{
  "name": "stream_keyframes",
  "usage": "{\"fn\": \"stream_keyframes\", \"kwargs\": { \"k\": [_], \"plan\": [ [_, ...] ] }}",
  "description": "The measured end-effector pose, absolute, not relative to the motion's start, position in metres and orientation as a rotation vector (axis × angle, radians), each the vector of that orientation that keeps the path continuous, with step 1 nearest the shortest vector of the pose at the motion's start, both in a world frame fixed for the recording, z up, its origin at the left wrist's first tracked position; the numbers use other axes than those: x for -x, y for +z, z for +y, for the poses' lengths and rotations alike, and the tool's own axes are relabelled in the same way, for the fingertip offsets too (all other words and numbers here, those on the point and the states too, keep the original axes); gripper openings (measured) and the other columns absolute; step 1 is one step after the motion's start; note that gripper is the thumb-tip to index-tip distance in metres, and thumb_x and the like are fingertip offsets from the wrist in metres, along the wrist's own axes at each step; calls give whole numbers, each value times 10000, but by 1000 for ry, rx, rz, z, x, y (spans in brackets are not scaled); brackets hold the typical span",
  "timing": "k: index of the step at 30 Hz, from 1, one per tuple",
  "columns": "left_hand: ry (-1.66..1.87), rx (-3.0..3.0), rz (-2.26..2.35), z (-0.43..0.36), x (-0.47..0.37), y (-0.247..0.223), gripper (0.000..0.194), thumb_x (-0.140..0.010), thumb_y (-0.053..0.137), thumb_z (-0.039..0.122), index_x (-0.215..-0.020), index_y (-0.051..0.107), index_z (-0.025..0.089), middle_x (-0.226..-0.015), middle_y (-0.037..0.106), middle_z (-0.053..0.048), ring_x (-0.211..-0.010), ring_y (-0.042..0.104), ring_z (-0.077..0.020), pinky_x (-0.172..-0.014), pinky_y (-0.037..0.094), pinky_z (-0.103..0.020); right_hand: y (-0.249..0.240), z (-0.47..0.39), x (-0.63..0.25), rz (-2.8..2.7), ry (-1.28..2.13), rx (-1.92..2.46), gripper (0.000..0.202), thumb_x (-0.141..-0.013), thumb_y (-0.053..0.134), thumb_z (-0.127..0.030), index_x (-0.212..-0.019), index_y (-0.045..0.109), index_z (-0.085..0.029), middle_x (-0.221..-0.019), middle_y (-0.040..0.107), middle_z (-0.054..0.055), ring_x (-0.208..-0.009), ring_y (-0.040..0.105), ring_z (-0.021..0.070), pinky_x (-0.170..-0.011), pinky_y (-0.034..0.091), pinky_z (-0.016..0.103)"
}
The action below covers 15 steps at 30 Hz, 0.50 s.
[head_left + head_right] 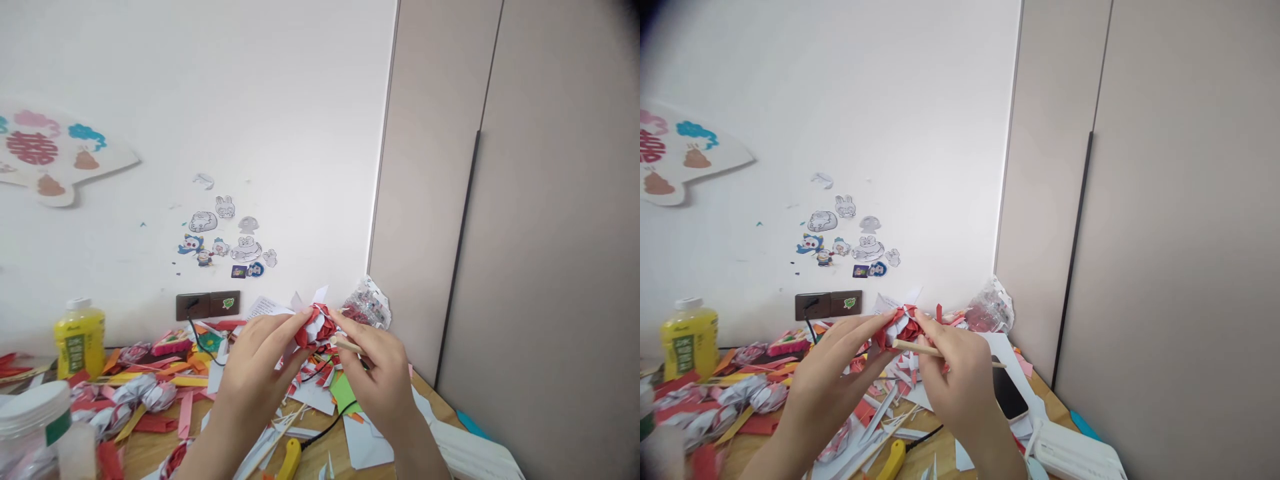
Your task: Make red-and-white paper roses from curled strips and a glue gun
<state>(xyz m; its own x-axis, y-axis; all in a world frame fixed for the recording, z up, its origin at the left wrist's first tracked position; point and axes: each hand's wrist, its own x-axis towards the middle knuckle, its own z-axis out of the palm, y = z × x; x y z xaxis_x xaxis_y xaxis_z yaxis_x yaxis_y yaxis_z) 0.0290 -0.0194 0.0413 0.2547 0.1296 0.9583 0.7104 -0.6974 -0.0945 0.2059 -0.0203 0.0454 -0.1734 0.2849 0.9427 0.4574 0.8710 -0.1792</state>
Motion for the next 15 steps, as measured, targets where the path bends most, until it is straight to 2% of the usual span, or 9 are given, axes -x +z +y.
{"fn": "stream_keyframes", "kwargs": {
  "k": [6,9,11,15],
  "plan": [
    [-1520,2129,-792,-21,-26,43,368,-848,607,148,-1204,543,211,-971,684,-47,-866,629,-157,-747,503,-266,48,-22,-207,-1723,301,582,321,-870,485,-192,-1111,696,-209,-679,651,-7,-494,516,105,-442,430,199],
    [-1610,2166,-844,-22,-24,43,371,-825,649,196,-1181,565,256,-994,708,-27,-873,653,-154,-765,527,-260,49,-22,-209,-1702,342,596,316,-885,500,-235,-1139,686,-213,-531,482,-42,-439,396,90,-397,361,190],
    [-1700,2201,-894,-21,-23,42,388,-803,681,251,-1173,576,299,-1039,718,-12,-916,664,-166,-821,536,-286,48,-21,-210,-1663,343,588,341,-895,491,-234,-1198,649,-216,-510,388,-60,-429,343,85,-389,326,187],
    [-1886,2299,-954,-12,-20,36,407,-782,695,345,-1178,598,357,-1121,715,-12,-1008,662,-205,-882,540,-352,44,-12,-207,-1660,425,550,359,-897,508,-249,-1242,603,-226,-560,352,-64,-479,315,89,-437,341,195]
  ]
}}
